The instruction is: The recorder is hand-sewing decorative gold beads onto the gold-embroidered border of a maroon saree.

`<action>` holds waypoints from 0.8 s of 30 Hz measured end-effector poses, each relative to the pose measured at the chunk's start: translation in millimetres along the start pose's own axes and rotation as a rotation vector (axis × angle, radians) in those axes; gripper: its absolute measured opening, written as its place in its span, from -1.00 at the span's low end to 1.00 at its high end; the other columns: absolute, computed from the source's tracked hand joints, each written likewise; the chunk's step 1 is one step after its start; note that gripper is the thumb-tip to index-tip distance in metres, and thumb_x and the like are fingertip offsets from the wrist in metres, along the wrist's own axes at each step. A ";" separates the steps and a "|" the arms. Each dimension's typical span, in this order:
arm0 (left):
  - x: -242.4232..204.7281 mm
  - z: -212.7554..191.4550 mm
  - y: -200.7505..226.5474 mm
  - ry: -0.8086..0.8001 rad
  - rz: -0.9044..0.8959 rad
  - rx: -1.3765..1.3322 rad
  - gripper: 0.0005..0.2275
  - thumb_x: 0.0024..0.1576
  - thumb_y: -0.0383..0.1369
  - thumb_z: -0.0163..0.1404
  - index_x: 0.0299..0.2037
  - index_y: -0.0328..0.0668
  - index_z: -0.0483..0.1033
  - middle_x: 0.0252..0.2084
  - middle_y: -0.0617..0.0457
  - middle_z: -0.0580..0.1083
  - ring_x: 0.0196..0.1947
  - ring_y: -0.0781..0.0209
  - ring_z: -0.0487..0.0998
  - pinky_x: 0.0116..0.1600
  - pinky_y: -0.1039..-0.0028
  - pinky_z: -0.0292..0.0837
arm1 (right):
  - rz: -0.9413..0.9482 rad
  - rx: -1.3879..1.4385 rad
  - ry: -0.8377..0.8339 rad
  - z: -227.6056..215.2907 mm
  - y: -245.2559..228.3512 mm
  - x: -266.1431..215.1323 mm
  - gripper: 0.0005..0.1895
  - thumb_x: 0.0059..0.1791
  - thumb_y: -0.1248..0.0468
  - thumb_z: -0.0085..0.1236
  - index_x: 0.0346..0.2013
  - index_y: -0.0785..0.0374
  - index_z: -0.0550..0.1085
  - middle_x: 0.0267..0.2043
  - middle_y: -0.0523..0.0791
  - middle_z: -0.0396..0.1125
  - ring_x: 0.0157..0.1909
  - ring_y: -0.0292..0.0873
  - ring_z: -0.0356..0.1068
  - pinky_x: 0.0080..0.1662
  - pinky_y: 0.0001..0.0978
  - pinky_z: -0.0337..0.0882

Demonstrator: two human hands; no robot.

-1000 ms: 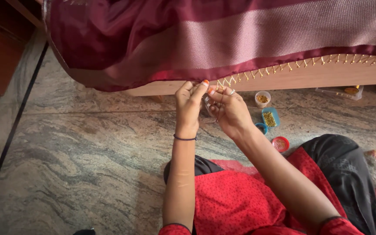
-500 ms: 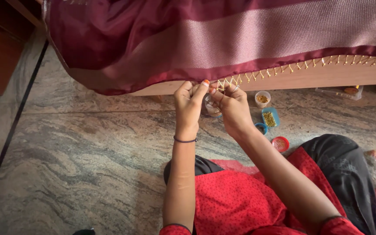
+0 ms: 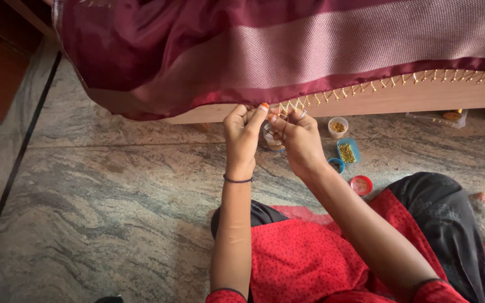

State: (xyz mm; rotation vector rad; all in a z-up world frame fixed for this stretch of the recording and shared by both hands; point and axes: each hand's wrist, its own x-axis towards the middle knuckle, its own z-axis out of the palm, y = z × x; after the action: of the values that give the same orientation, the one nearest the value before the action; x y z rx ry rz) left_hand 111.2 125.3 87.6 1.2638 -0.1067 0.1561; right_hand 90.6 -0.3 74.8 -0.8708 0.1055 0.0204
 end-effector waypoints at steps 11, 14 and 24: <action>-3.3 4.2 5.9 -0.018 -0.032 -0.019 -0.89 0.23 -0.49 0.08 -0.34 -0.29 0.48 -0.41 0.08 0.56 -0.44 0.49 0.50 -0.31 0.67 0.38 | 0.243 0.296 0.077 0.0 -1.8 8.3 -0.94 0.04 0.45 0.08 -0.25 0.27 0.41 -0.29 -0.13 0.42 -0.33 -0.28 0.40 -0.30 -0.52 0.39; -4.0 7.1 8.9 -0.010 -0.059 -0.036 -0.90 0.23 -0.49 0.08 -0.34 -0.29 0.48 -0.38 0.07 0.59 -0.44 0.48 0.52 -0.31 0.65 0.40 | 0.302 0.388 0.095 -2.7 -4.1 6.6 -0.93 0.04 0.46 0.04 -0.21 0.28 0.39 -0.22 -0.12 0.42 -0.29 -0.27 0.44 -0.31 -0.55 0.38; -2.3 7.2 6.4 0.004 -0.104 -0.040 -0.88 0.23 -0.45 0.08 -0.37 -0.22 0.47 -0.41 0.15 0.57 -0.51 0.57 0.40 -0.44 0.70 0.19 | 0.296 0.370 0.080 2.7 -12.8 -0.3 -0.91 0.04 0.44 0.03 -0.18 0.25 0.36 -0.14 -0.09 0.42 -0.16 -0.21 0.48 -0.28 -0.52 0.42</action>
State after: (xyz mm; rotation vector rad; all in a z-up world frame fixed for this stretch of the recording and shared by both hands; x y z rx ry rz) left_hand 107.8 120.2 95.4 1.2266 -0.0401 0.0661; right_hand 91.2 -6.5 86.3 -0.4806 0.3030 0.2360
